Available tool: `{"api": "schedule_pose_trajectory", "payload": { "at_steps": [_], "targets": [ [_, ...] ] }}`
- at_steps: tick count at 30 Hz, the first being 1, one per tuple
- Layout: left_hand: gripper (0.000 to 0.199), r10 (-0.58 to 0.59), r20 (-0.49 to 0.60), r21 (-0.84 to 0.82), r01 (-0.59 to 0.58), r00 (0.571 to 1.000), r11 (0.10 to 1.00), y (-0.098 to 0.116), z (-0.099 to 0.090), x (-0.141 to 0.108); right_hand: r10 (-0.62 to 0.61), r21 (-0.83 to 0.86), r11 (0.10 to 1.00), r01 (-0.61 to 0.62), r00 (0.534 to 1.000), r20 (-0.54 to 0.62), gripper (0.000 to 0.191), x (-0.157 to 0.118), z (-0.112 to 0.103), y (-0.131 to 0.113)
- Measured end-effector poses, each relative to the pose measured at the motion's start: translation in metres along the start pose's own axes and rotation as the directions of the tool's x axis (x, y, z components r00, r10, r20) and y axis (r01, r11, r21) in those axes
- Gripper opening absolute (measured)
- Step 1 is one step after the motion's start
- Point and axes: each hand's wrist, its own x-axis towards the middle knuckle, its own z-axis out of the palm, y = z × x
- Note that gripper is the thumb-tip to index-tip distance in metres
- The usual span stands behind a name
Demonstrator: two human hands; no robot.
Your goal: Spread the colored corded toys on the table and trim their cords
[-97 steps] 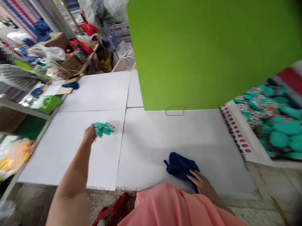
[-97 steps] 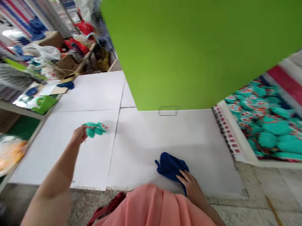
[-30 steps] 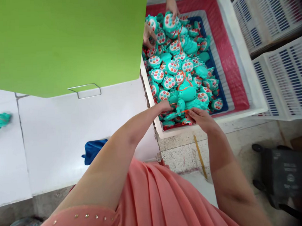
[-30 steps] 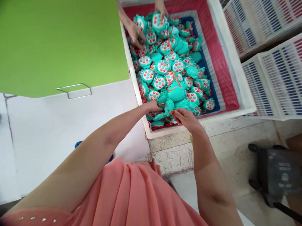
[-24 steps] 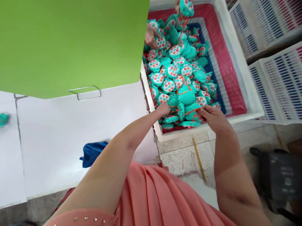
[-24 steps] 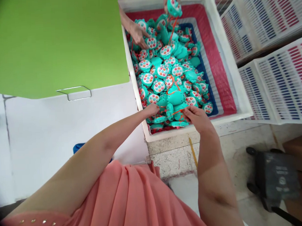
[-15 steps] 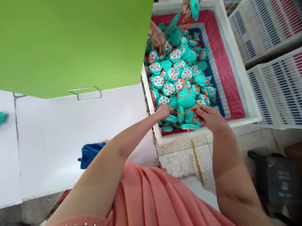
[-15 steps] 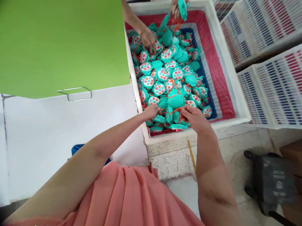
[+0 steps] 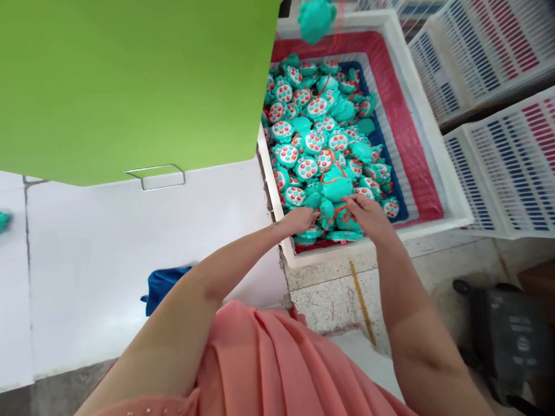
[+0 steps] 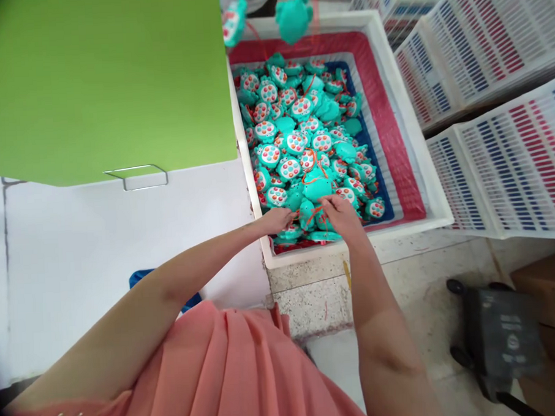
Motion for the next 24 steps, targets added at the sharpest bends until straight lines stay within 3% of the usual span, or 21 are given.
{"api": "schedule_pose_trajectory", "payload": {
  "at_steps": [3, 6, 8, 10, 13, 17, 20, 24],
  "targets": [
    [0.035, -0.045, -0.007, -0.028, 0.045, 0.999, 0.999, 0.008, -0.012, -0.024, -0.103, -0.266, 0.960, 0.089, 0.994, -0.041, 0.035, 0.020, 0.007, -0.008],
    [0.039, -0.072, -0.027, -0.245, 0.064, 0.997, 0.967, 0.018, -0.028, -0.049, -0.112, -0.559, 0.824, 0.088, 0.994, -0.008, 0.047, 0.038, 0.014, -0.021],
    [0.040, -0.115, -0.002, -0.422, 0.103, 0.993, 0.901, 0.025, -0.040, -0.066, -0.090, -0.697, 0.709, 0.102, 0.994, 0.054, 0.050, 0.050, 0.021, -0.027],
    [0.041, -0.136, 0.051, -0.589, 0.139, 0.989, 0.796, 0.029, -0.055, -0.086, -0.074, -0.741, 0.657, 0.139, 0.990, 0.120, 0.045, 0.059, 0.031, -0.030],
    [0.041, -0.142, 0.103, -0.740, 0.172, 0.984, 0.651, 0.023, -0.078, -0.120, -0.090, -0.703, 0.696, 0.150, 0.988, 0.122, 0.029, 0.068, 0.045, -0.027],
    [0.039, -0.262, 0.096, -0.799, 0.231, 0.960, 0.555, -0.019, -0.095, -0.169, -0.095, -0.586, 0.806, 0.080, 0.995, 0.005, 0.024, 0.074, 0.048, -0.018],
    [0.040, -0.362, 0.098, -0.809, 0.287, 0.927, 0.513, -0.063, -0.089, -0.200, -0.070, -0.407, 0.912, 0.038, 0.995, -0.064, 0.024, 0.072, 0.034, -0.012],
    [0.044, -0.516, 0.085, -0.809, 0.362, 0.852, 0.464, -0.111, -0.064, -0.226, -0.031, -0.071, 0.997, 0.025, 0.996, -0.088, 0.030, 0.052, 0.013, -0.005]
  ]
}}
